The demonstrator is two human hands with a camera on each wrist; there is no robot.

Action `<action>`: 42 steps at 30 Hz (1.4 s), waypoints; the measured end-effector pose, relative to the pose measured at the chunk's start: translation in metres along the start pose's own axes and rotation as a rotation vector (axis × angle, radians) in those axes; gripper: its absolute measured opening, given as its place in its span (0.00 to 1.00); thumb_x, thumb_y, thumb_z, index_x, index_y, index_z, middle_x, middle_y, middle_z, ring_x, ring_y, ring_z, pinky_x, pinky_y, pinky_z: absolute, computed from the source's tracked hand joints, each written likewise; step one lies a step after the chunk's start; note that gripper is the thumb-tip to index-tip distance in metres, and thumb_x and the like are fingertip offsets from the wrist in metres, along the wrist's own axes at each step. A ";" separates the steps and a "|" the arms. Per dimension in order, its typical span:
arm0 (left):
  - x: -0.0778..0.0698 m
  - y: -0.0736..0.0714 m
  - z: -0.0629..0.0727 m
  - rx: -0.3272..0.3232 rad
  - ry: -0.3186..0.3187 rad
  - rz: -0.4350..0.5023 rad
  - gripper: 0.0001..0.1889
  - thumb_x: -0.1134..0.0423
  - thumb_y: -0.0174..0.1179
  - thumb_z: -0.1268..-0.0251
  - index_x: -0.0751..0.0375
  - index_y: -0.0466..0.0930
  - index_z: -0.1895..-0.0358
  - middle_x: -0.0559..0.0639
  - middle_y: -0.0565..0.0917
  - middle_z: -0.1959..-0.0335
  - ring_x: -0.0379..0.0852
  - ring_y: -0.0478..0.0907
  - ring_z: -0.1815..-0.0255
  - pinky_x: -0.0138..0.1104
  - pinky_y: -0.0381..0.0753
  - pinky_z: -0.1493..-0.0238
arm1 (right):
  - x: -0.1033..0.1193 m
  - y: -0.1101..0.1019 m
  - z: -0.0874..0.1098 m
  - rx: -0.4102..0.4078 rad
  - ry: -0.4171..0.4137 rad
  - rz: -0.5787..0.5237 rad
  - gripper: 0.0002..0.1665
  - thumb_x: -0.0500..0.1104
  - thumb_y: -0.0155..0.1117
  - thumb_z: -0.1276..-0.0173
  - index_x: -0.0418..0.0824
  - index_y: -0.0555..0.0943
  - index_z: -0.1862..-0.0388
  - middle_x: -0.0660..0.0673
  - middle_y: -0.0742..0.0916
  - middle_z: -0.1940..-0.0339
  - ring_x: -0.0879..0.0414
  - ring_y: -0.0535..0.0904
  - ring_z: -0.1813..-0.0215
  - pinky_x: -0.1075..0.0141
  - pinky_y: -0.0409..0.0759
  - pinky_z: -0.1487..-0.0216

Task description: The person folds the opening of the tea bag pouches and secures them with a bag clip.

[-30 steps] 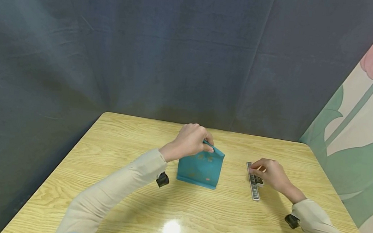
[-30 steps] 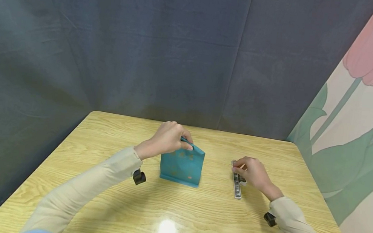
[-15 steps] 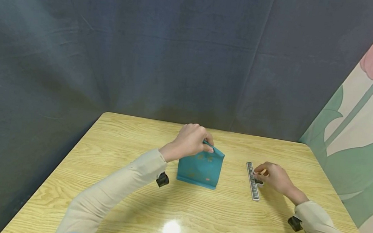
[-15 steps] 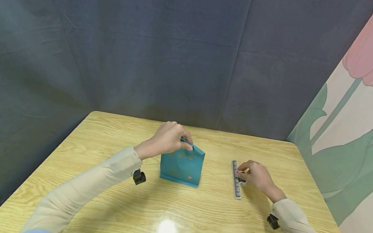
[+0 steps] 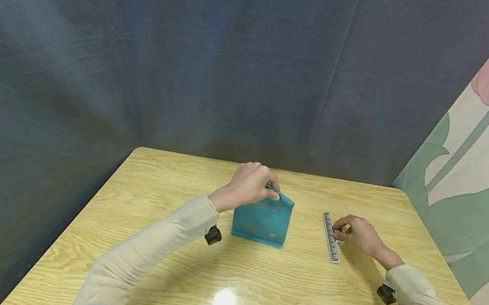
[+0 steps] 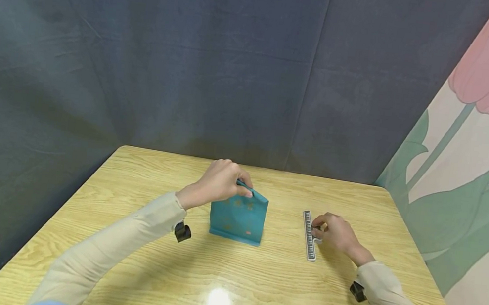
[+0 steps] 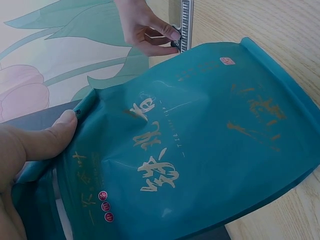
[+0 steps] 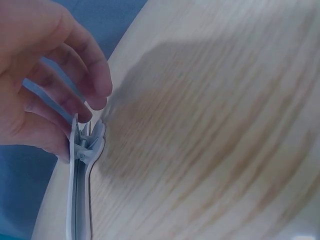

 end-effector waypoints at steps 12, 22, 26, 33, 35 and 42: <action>0.000 0.001 0.000 0.005 -0.002 0.006 0.08 0.53 0.73 0.43 0.50 0.92 0.64 0.41 0.88 0.69 0.32 0.77 0.79 0.26 0.71 0.80 | 0.001 -0.003 0.000 0.072 0.079 0.009 0.21 0.41 0.73 0.38 0.24 0.82 0.55 0.38 0.85 0.64 0.48 0.82 0.65 0.53 0.80 0.65; 0.002 0.001 -0.002 0.003 0.000 0.012 0.08 0.53 0.73 0.44 0.50 0.92 0.65 0.41 0.88 0.70 0.31 0.76 0.79 0.26 0.72 0.80 | 0.002 -0.006 0.001 0.087 0.091 0.023 0.18 0.42 0.73 0.37 0.26 0.83 0.59 0.40 0.85 0.66 0.51 0.80 0.66 0.57 0.79 0.68; 0.002 0.001 -0.002 0.001 0.000 0.016 0.07 0.53 0.73 0.44 0.50 0.92 0.65 0.40 0.88 0.70 0.30 0.75 0.80 0.26 0.72 0.81 | 0.001 -0.006 0.000 0.095 0.087 0.026 0.16 0.42 0.73 0.37 0.29 0.83 0.61 0.42 0.84 0.67 0.53 0.79 0.67 0.60 0.77 0.69; 0.002 0.000 -0.003 -0.002 0.006 0.023 0.07 0.53 0.73 0.44 0.50 0.92 0.66 0.40 0.88 0.71 0.30 0.74 0.81 0.27 0.71 0.82 | 0.000 -0.009 0.001 0.104 0.091 -0.002 0.17 0.42 0.72 0.36 0.29 0.82 0.59 0.42 0.84 0.66 0.53 0.79 0.68 0.60 0.76 0.70; 0.002 0.000 -0.003 -0.001 0.005 0.020 0.07 0.53 0.73 0.44 0.50 0.92 0.65 0.40 0.88 0.71 0.30 0.74 0.81 0.27 0.71 0.81 | 0.000 -0.009 0.001 0.100 0.087 -0.015 0.18 0.43 0.72 0.35 0.28 0.81 0.58 0.41 0.85 0.65 0.52 0.81 0.66 0.59 0.78 0.69; 0.003 0.001 -0.002 -0.002 0.009 0.024 0.07 0.53 0.73 0.44 0.50 0.92 0.66 0.40 0.88 0.71 0.31 0.74 0.81 0.27 0.71 0.81 | -0.001 -0.008 0.001 0.088 0.081 -0.029 0.17 0.41 0.71 0.35 0.28 0.81 0.57 0.39 0.85 0.65 0.46 0.83 0.63 0.55 0.80 0.66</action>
Point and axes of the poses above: each hand's wrist, its own z-axis away from the middle knuckle, its own y-axis out of the palm, x = y × z, the point moved 2 cm from there along -z, towards the middle knuckle
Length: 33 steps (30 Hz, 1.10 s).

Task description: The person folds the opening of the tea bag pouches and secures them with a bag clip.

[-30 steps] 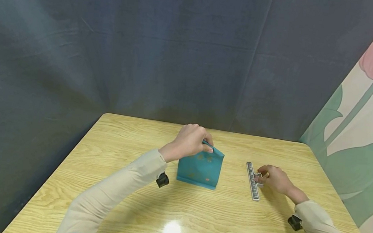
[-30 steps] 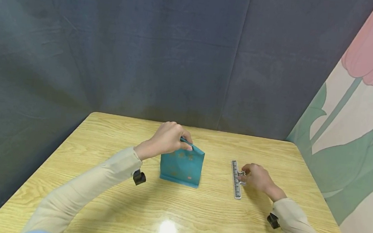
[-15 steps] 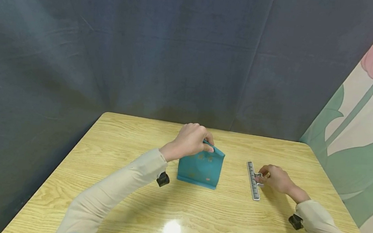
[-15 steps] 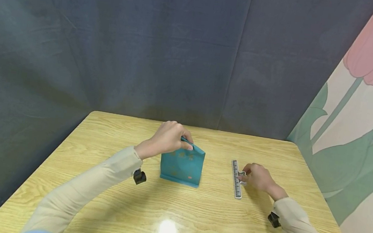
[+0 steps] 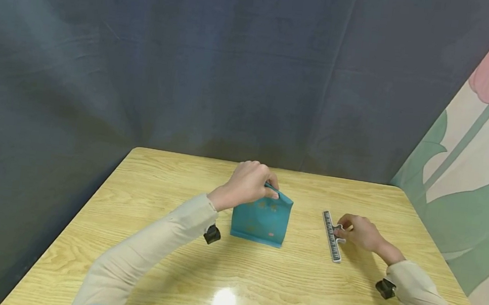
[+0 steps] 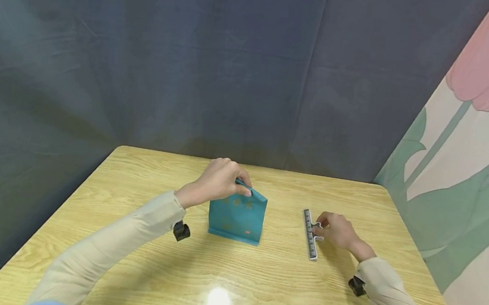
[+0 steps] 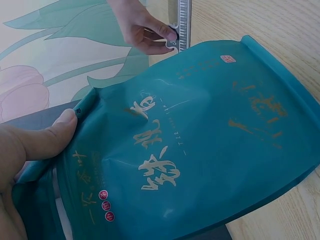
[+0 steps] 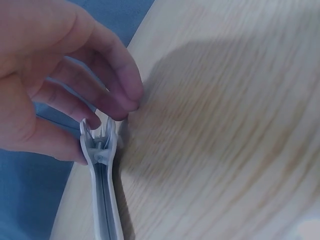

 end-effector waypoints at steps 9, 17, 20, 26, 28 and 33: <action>0.000 0.000 -0.001 0.004 -0.009 -0.006 0.07 0.52 0.73 0.44 0.49 0.92 0.66 0.40 0.88 0.71 0.30 0.74 0.81 0.27 0.72 0.80 | 0.002 -0.002 0.000 0.026 0.048 -0.071 0.18 0.40 0.69 0.33 0.26 0.79 0.54 0.37 0.84 0.63 0.54 0.81 0.73 0.62 0.78 0.73; 0.002 0.000 -0.001 -0.002 -0.001 0.000 0.07 0.52 0.73 0.44 0.50 0.92 0.66 0.40 0.88 0.71 0.30 0.74 0.82 0.28 0.71 0.82 | 0.004 -0.002 -0.002 0.028 0.054 -0.119 0.18 0.37 0.67 0.32 0.24 0.79 0.51 0.34 0.84 0.61 0.54 0.82 0.75 0.63 0.79 0.73; 0.002 0.000 -0.001 -0.002 -0.005 0.004 0.07 0.53 0.73 0.44 0.50 0.92 0.66 0.40 0.88 0.71 0.30 0.74 0.82 0.28 0.71 0.82 | 0.006 -0.003 -0.003 0.021 0.038 -0.116 0.16 0.35 0.67 0.33 0.24 0.80 0.51 0.34 0.84 0.61 0.54 0.83 0.74 0.65 0.80 0.73; 0.001 0.000 -0.002 0.004 -0.012 0.001 0.07 0.52 0.73 0.44 0.49 0.92 0.65 0.40 0.88 0.70 0.30 0.74 0.81 0.28 0.71 0.81 | 0.011 -0.007 -0.003 0.001 -0.021 -0.083 0.17 0.32 0.68 0.35 0.21 0.79 0.52 0.31 0.85 0.62 0.51 0.84 0.69 0.63 0.81 0.71; 0.001 0.000 -0.002 0.004 -0.013 -0.003 0.07 0.52 0.73 0.44 0.49 0.92 0.65 0.40 0.88 0.70 0.30 0.74 0.81 0.28 0.71 0.81 | 0.012 -0.008 -0.003 -0.011 -0.037 -0.063 0.18 0.32 0.68 0.35 0.20 0.79 0.51 0.30 0.85 0.62 0.48 0.85 0.68 0.59 0.82 0.69; 0.002 0.000 -0.002 -0.002 -0.012 -0.007 0.07 0.52 0.73 0.44 0.49 0.92 0.65 0.40 0.88 0.70 0.30 0.74 0.81 0.27 0.71 0.81 | 0.016 -0.013 -0.003 -0.025 -0.061 -0.033 0.19 0.32 0.69 0.35 0.18 0.79 0.52 0.30 0.86 0.63 0.42 0.85 0.65 0.51 0.83 0.65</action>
Point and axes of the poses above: each hand's wrist, its own z-axis away from the middle knuckle, its own y-axis out of the palm, x = y × z, the point moved 2 cm from there along -z, towards the middle knuckle
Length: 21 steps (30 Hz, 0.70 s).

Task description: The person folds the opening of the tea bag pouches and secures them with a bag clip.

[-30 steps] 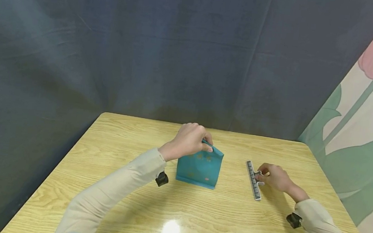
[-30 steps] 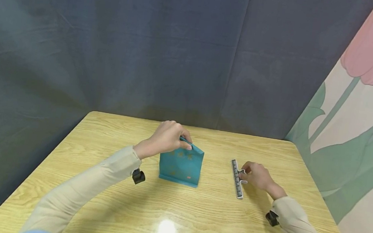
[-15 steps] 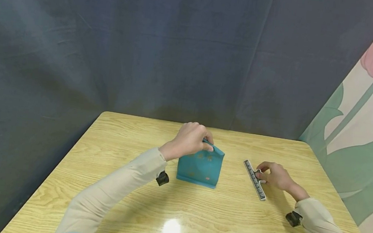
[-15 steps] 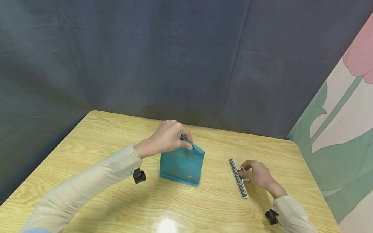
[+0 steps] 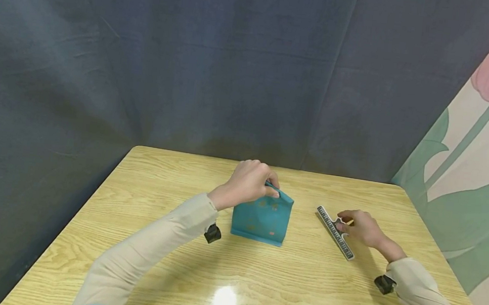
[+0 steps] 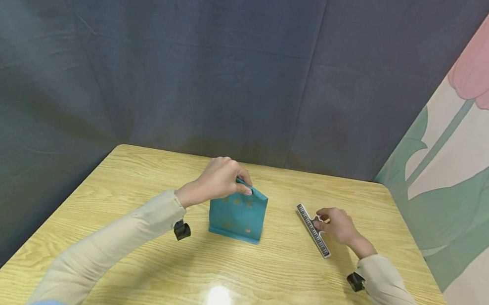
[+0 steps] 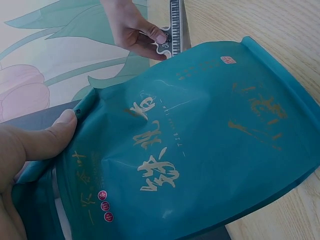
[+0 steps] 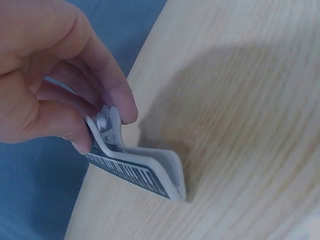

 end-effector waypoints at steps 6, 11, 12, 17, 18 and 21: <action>-0.001 0.000 -0.001 0.001 -0.008 0.004 0.07 0.52 0.73 0.44 0.49 0.92 0.65 0.40 0.88 0.70 0.30 0.74 0.81 0.28 0.71 0.82 | 0.005 -0.003 -0.001 -0.002 -0.016 0.019 0.18 0.32 0.69 0.36 0.19 0.80 0.52 0.35 0.88 0.65 0.44 0.85 0.64 0.52 0.83 0.64; -0.002 0.000 0.000 0.006 -0.019 0.005 0.08 0.52 0.73 0.44 0.50 0.92 0.65 0.40 0.88 0.70 0.30 0.73 0.82 0.28 0.71 0.82 | 0.008 -0.004 -0.002 -0.037 -0.054 0.054 0.17 0.33 0.71 0.38 0.22 0.82 0.54 0.37 0.88 0.65 0.47 0.85 0.67 0.50 0.83 0.65; -0.002 0.000 -0.001 0.006 -0.020 0.004 0.08 0.52 0.73 0.44 0.50 0.92 0.65 0.40 0.88 0.70 0.30 0.73 0.82 0.28 0.71 0.82 | 0.008 -0.005 -0.003 -0.044 -0.055 0.059 0.16 0.33 0.72 0.38 0.23 0.82 0.54 0.38 0.88 0.65 0.48 0.85 0.68 0.50 0.83 0.65; -0.002 0.000 -0.001 0.005 -0.017 0.000 0.08 0.52 0.73 0.44 0.49 0.92 0.65 0.40 0.88 0.70 0.30 0.73 0.83 0.29 0.70 0.83 | 0.010 -0.005 -0.004 -0.064 -0.049 0.086 0.16 0.33 0.73 0.39 0.26 0.83 0.55 0.41 0.88 0.66 0.51 0.85 0.68 0.49 0.82 0.64; -0.002 0.000 -0.001 0.004 -0.017 -0.002 0.08 0.52 0.73 0.44 0.49 0.92 0.65 0.40 0.88 0.70 0.30 0.73 0.83 0.29 0.70 0.83 | 0.011 -0.004 -0.005 -0.066 -0.050 0.088 0.15 0.33 0.73 0.39 0.26 0.84 0.55 0.41 0.88 0.66 0.51 0.85 0.68 0.49 0.82 0.64; -0.002 0.000 -0.001 0.006 -0.015 -0.003 0.08 0.52 0.73 0.44 0.49 0.92 0.65 0.40 0.88 0.70 0.30 0.73 0.83 0.29 0.70 0.83 | 0.013 -0.003 -0.005 -0.072 -0.055 0.084 0.15 0.33 0.73 0.39 0.26 0.84 0.55 0.40 0.88 0.66 0.50 0.86 0.68 0.48 0.82 0.63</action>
Point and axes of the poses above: each hand's wrist, its own z-axis away from the middle knuckle, its own y-axis out of the palm, x = y × z, the point moved 2 cm from there along -z, towards the middle knuckle
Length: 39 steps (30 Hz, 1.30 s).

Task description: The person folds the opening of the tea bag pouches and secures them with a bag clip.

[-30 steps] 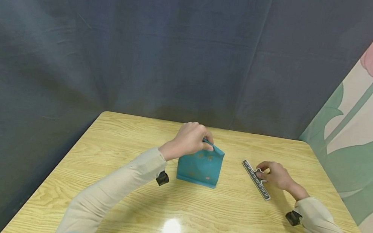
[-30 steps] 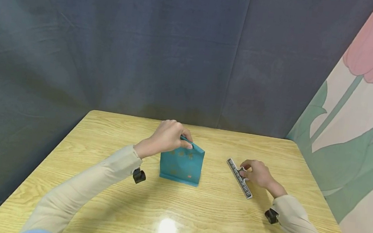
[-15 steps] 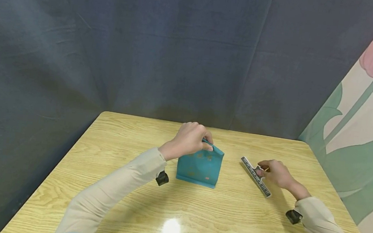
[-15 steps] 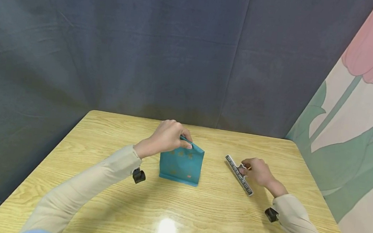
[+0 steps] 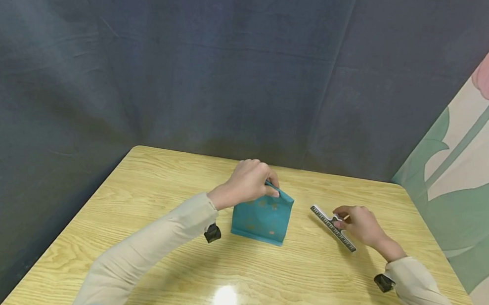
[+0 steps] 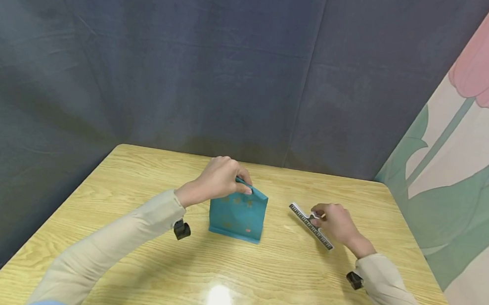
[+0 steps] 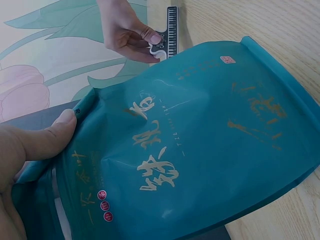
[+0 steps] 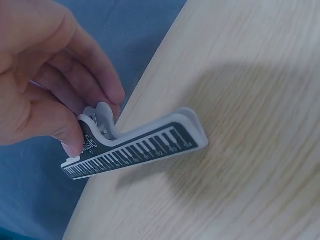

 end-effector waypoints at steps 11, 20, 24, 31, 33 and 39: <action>-0.001 0.000 0.000 0.005 -0.003 0.011 0.08 0.52 0.73 0.44 0.49 0.92 0.65 0.40 0.88 0.71 0.30 0.73 0.83 0.29 0.70 0.83 | 0.007 -0.001 -0.001 -0.068 -0.029 0.029 0.16 0.34 0.73 0.39 0.29 0.84 0.53 0.37 0.89 0.62 0.49 0.86 0.67 0.48 0.82 0.64; -0.001 0.001 0.000 0.003 0.003 0.010 0.08 0.52 0.73 0.44 0.49 0.92 0.65 0.40 0.88 0.70 0.29 0.74 0.82 0.28 0.71 0.82 | 0.010 -0.001 0.000 -0.114 -0.011 0.002 0.14 0.31 0.74 0.42 0.32 0.85 0.55 0.41 0.89 0.65 0.52 0.86 0.69 0.48 0.82 0.65; -0.001 0.000 0.000 0.003 0.007 0.013 0.08 0.52 0.73 0.43 0.49 0.92 0.65 0.40 0.88 0.70 0.30 0.73 0.82 0.28 0.71 0.82 | 0.012 0.000 0.001 -0.135 -0.020 0.000 0.14 0.28 0.73 0.43 0.33 0.85 0.57 0.42 0.89 0.67 0.55 0.85 0.71 0.51 0.82 0.67; -0.001 0.000 0.001 0.006 0.009 0.017 0.08 0.53 0.72 0.43 0.50 0.92 0.64 0.41 0.88 0.70 0.29 0.73 0.83 0.28 0.70 0.82 | 0.015 0.001 0.001 -0.226 -0.030 0.033 0.15 0.25 0.72 0.46 0.33 0.84 0.59 0.45 0.87 0.71 0.59 0.79 0.75 0.58 0.77 0.71; -0.001 0.000 0.001 0.006 0.007 0.017 0.08 0.53 0.72 0.43 0.50 0.92 0.64 0.41 0.88 0.69 0.29 0.72 0.84 0.28 0.70 0.83 | 0.017 0.001 0.000 -0.265 -0.049 0.049 0.16 0.24 0.73 0.48 0.34 0.85 0.60 0.48 0.86 0.74 0.61 0.75 0.77 0.61 0.74 0.73; -0.001 -0.001 0.001 0.008 -0.005 0.011 0.08 0.52 0.72 0.43 0.50 0.92 0.63 0.41 0.89 0.69 0.30 0.72 0.84 0.29 0.69 0.83 | 0.025 -0.002 -0.002 -0.367 -0.119 0.065 0.18 0.21 0.75 0.54 0.36 0.86 0.64 0.53 0.83 0.78 0.66 0.69 0.78 0.66 0.69 0.76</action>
Point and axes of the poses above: each hand's wrist, its own z-axis away from the middle knuckle, its own y-axis out of the palm, x = y × z, the point moved 2 cm from there along -z, towards the middle knuckle
